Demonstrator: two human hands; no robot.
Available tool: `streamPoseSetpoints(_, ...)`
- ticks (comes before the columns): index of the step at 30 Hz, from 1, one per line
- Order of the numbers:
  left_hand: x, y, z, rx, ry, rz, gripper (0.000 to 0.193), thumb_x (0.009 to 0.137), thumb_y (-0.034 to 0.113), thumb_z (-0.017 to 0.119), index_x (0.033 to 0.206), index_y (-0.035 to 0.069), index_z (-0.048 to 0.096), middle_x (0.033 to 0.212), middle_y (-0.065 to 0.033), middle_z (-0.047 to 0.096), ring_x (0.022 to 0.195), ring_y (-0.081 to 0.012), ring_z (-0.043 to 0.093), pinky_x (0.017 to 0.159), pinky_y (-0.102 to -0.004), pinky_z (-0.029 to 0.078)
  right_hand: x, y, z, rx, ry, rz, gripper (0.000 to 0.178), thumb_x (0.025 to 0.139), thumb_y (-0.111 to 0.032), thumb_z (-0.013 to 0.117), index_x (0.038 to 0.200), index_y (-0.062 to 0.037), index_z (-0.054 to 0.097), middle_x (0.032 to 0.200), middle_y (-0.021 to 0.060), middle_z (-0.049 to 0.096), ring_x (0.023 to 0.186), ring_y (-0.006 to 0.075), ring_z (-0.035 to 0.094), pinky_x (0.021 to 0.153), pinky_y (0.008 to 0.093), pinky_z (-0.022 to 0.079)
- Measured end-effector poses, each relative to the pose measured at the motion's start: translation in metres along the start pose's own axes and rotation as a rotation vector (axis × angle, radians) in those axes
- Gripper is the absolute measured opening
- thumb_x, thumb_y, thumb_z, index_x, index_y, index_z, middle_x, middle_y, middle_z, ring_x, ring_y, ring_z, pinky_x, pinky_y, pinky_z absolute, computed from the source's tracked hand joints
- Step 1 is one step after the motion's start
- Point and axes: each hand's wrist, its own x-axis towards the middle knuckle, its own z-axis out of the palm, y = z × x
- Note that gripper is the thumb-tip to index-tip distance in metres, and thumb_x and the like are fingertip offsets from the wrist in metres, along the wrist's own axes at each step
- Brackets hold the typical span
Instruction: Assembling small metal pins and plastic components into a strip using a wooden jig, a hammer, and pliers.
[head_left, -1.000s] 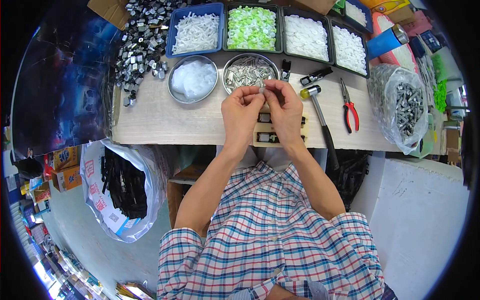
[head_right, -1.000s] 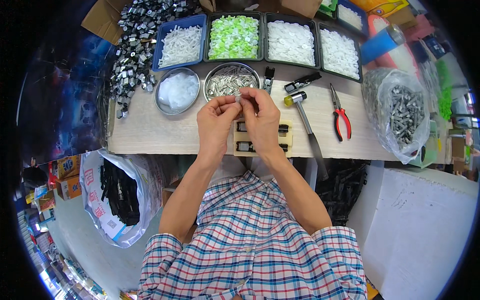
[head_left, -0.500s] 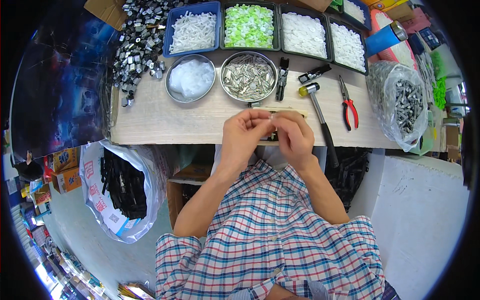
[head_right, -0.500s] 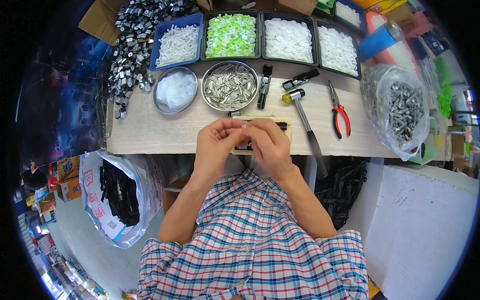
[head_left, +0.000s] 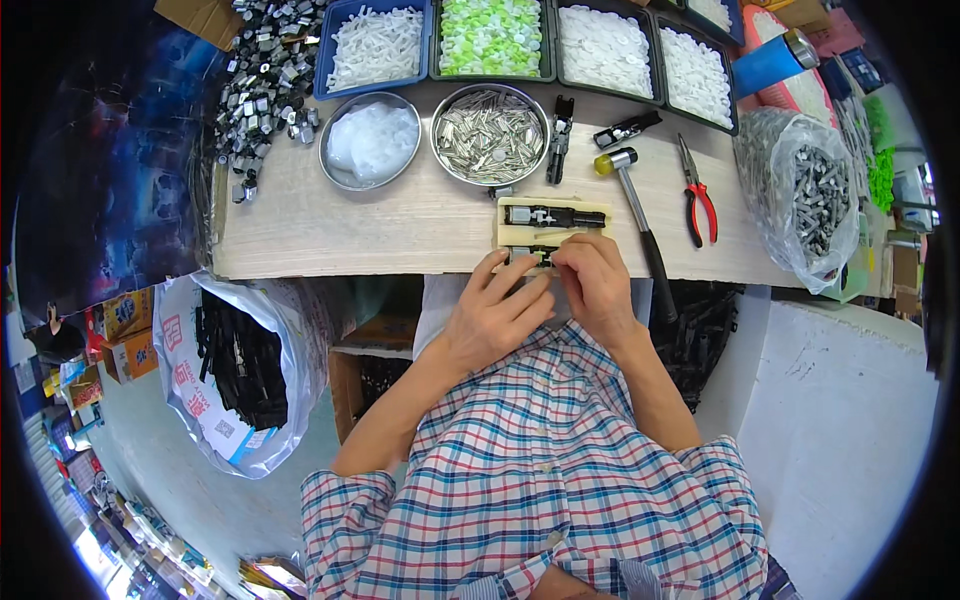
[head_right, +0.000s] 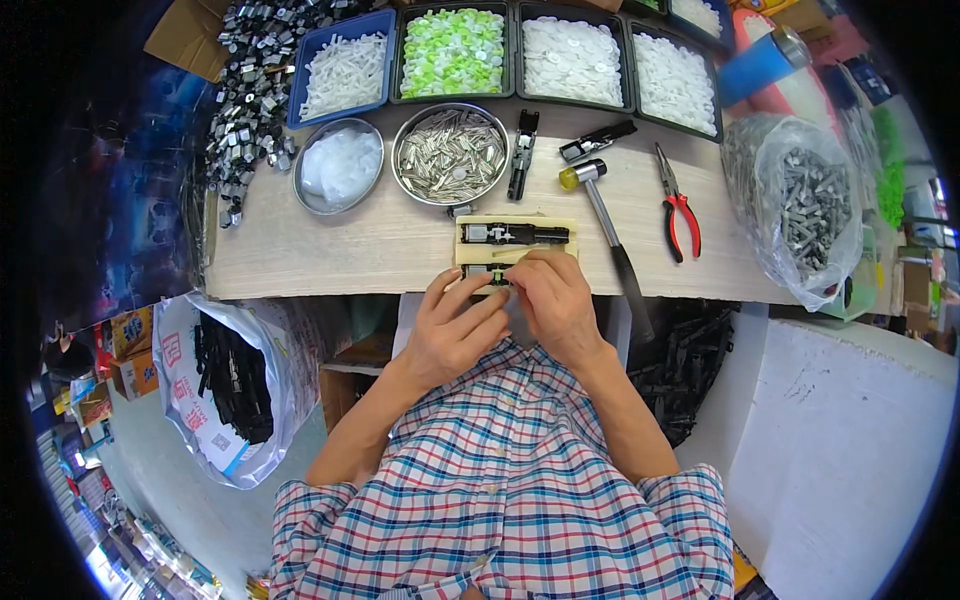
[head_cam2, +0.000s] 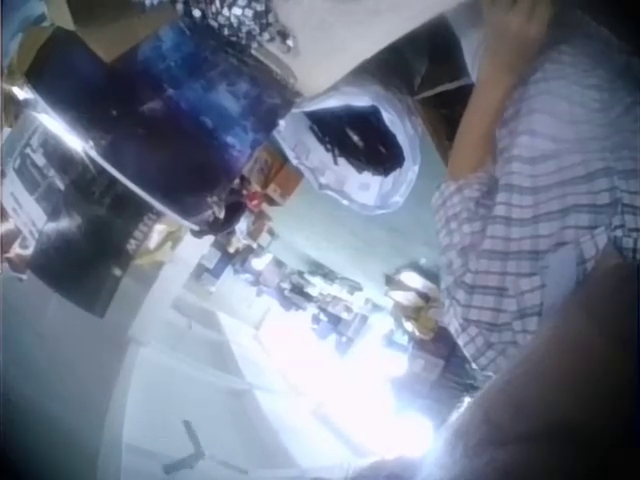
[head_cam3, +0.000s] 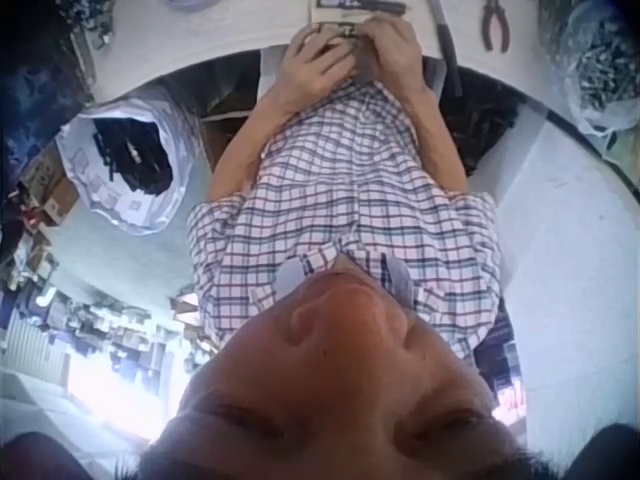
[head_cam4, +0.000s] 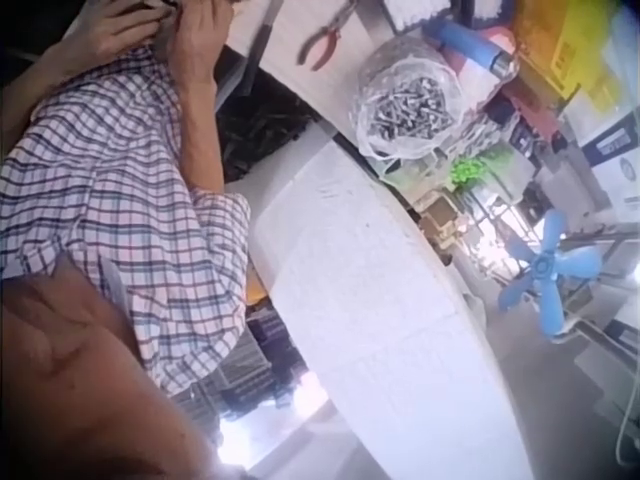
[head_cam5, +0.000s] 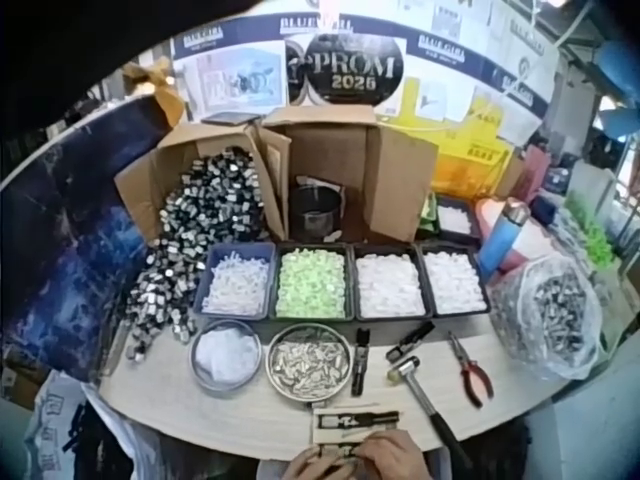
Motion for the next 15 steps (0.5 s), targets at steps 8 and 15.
streamPoseSetpoints(8, -0.002, 0.001, 0.004, 0.093, -0.11, -0.002, 0.022, 0.084, 0.018, 0.068, 0.102, 0.007, 0.068, 0.121, -0.0075, 0.067, 0.125, -0.0301, 0.057, 0.109, -0.0543, 0.038, -0.009, 0.005, 0.01, 0.096, 0.036, 0.085, 0.032, 0.07, 0.011, 0.071, 0.098, -0.0023, 0.062, 0.094, 0.0117, 0.066, 0.095, 0.0327, 0.063, 0.08, 0.0413, 0.054)
streamPoseSetpoints(15, -0.013, 0.009, 0.011, 0.174, -0.199, -0.028, 0.032, 0.089, 0.015, 0.058, 0.118, 0.003, 0.068, 0.133, -0.0117, 0.063, 0.134, -0.033, 0.051, 0.113, -0.0576, 0.031, 0.001, 0.001, -0.001, 0.117, -0.037, 0.068, 0.031, 0.07, 0.009, 0.07, 0.098, -0.0009, 0.062, 0.094, 0.0141, 0.065, 0.098, 0.0343, 0.063, 0.084, 0.0413, 0.053)
